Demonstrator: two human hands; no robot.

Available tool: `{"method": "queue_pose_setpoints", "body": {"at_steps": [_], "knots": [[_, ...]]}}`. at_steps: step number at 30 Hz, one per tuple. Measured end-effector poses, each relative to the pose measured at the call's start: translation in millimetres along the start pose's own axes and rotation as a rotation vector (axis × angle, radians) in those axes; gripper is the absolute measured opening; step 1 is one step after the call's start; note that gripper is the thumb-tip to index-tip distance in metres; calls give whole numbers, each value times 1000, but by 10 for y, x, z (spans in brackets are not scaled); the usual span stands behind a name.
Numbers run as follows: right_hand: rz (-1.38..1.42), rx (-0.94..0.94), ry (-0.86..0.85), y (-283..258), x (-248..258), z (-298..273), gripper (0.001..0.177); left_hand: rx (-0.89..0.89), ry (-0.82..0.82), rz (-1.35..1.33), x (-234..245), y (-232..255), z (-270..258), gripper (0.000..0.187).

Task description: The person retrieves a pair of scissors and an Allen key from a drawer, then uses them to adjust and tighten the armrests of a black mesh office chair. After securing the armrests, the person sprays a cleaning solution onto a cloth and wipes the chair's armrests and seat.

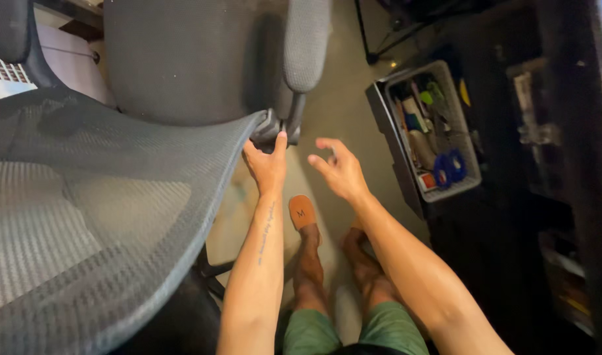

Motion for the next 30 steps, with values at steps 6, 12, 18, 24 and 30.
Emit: {"method": "queue_pose_setpoints", "body": {"at_steps": [6, 12, 18, 24, 30], "knots": [[197, -164, -200, -39, -490, 656, 91, -31, -196, -102, -109, -201, 209, 52], [116, -52, -232, -112, -553, 817, 89, -78, -299, -262, -155, -322, 241, 54], [-3, -48, -247, -182, -590, 830, 73, -8, -389, -249, -111, -192, 264, 51], [26, 10, -209, -142, -649, 756, 64, -31, -129, -96, -36, 270, 166, 70], [20, 53, -265, 12, -729, 646, 64, 30, -105, 92, 83, 179, 115, 75]]}}
Point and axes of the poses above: each hand's wrist, its own z-axis towards the middle knuckle, its own x-axis out of the back of the hand, y = z × x, the point moved 10 cm from there along z, towards the middle knuckle, and after that the axes turned 4 degrees about x, right-handed, at the moved point
